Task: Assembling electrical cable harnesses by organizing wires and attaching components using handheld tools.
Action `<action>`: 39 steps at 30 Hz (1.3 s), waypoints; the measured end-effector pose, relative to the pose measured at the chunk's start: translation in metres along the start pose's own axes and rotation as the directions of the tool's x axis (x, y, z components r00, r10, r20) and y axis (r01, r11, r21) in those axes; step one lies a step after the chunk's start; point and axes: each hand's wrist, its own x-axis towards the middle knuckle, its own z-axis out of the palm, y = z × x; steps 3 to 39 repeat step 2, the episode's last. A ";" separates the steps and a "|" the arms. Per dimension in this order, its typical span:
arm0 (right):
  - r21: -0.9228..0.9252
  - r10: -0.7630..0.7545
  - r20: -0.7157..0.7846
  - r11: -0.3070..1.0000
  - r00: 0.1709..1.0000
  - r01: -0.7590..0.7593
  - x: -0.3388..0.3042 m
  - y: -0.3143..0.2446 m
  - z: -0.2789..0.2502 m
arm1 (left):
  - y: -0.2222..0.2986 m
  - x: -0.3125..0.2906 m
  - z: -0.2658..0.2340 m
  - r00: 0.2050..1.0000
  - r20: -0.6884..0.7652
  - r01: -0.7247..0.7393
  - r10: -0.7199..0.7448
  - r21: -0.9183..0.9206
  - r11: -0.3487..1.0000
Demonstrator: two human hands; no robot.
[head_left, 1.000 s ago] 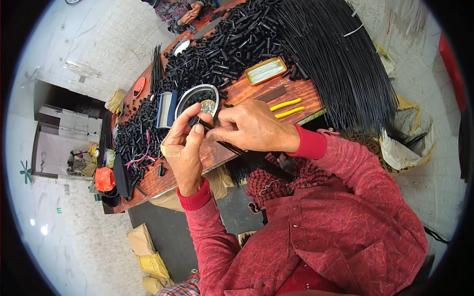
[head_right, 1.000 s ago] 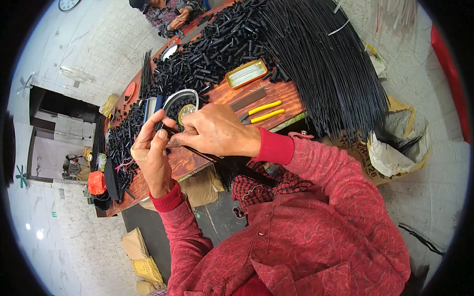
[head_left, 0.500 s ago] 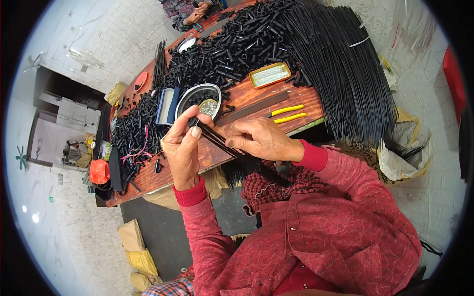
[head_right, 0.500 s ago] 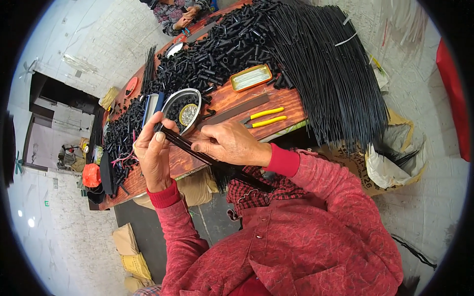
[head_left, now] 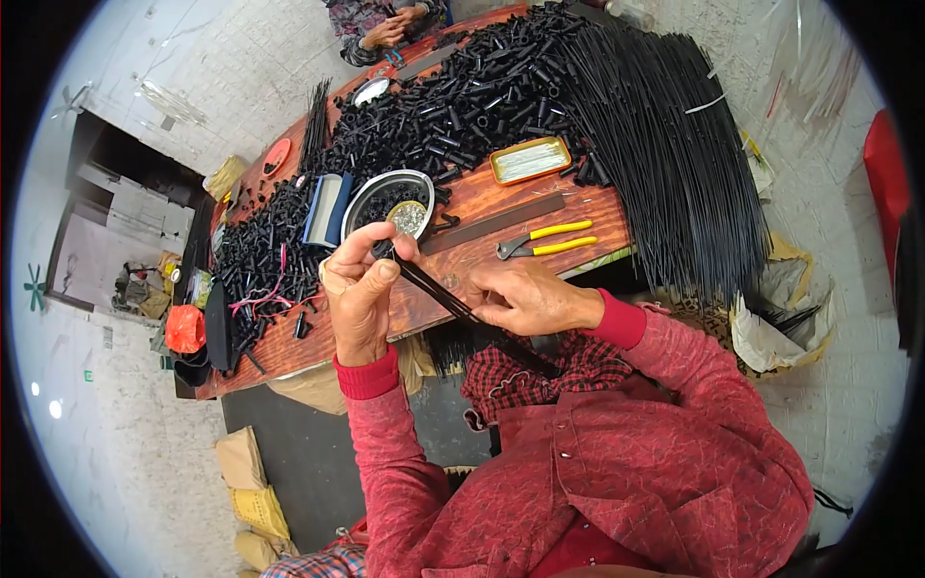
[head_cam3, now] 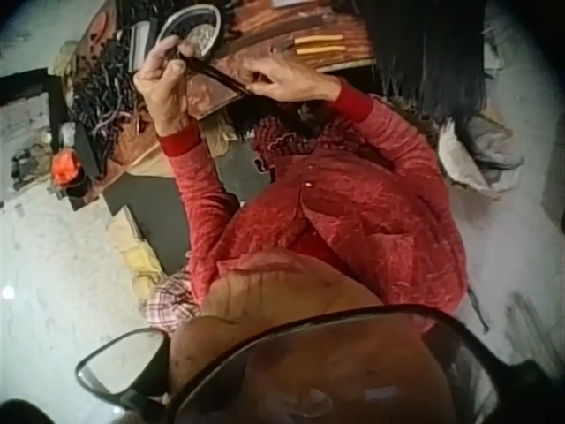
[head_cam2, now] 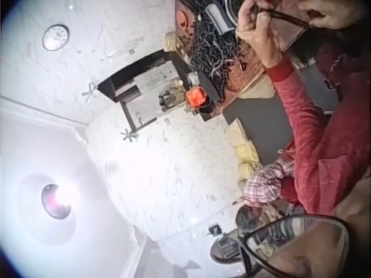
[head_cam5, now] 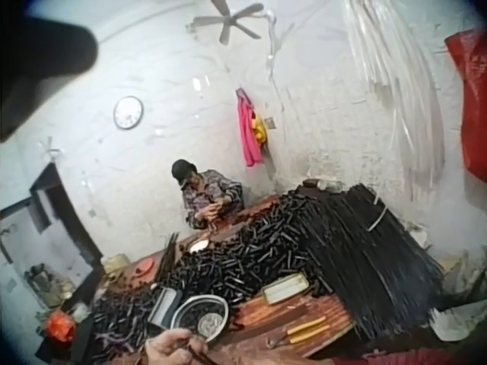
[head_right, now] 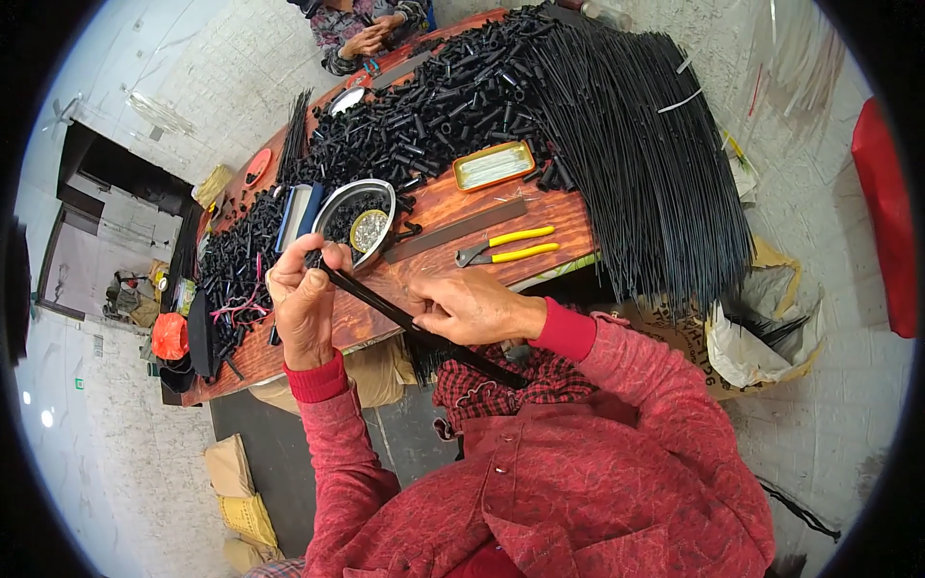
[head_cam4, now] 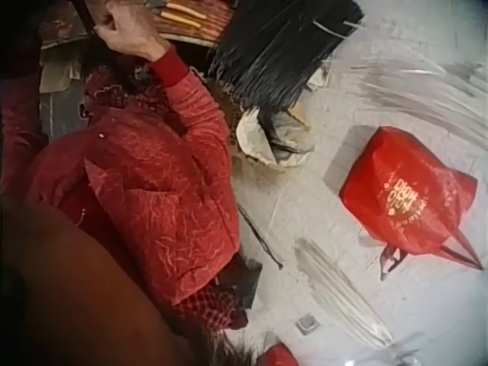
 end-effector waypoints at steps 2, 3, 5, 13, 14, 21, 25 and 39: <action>-0.082 -0.069 -0.035 0.994 0.997 0.066 -0.001 0.000 0.000 | -0.002 -0.002 -0.003 1.000 0.018 0.007 -0.006 -0.004 1.000; -0.082 -0.069 -0.035 0.994 0.997 0.066 -0.001 0.000 0.000 | -0.002 -0.002 -0.003 1.000 0.018 0.007 -0.006 -0.004 1.000; -0.082 -0.069 -0.035 0.994 0.997 0.066 -0.001 0.000 0.000 | -0.002 -0.002 -0.003 1.000 0.018 0.007 -0.006 -0.004 1.000; -0.082 -0.069 -0.035 0.994 0.997 0.066 -0.001 0.000 0.000 | -0.002 -0.002 -0.003 1.000 0.018 0.007 -0.006 -0.004 1.000; -0.082 -0.069 -0.035 0.994 0.997 0.066 -0.001 0.000 0.000 | -0.002 -0.002 -0.003 1.000 0.018 0.007 -0.006 -0.004 1.000; -0.082 -0.069 -0.035 0.994 0.997 0.066 -0.001 0.000 0.000 | -0.002 -0.002 -0.003 1.000 0.018 0.007 -0.006 -0.004 1.000; -0.082 -0.069 -0.035 0.994 0.997 0.066 -0.001 0.000 0.000 | -0.002 -0.002 -0.003 1.000 0.018 0.007 -0.006 -0.004 1.000; -0.082 -0.069 -0.035 0.994 0.997 0.066 -0.001 0.000 0.000 | -0.002 -0.002 -0.003 1.000 0.018 0.007 -0.006 -0.004 1.000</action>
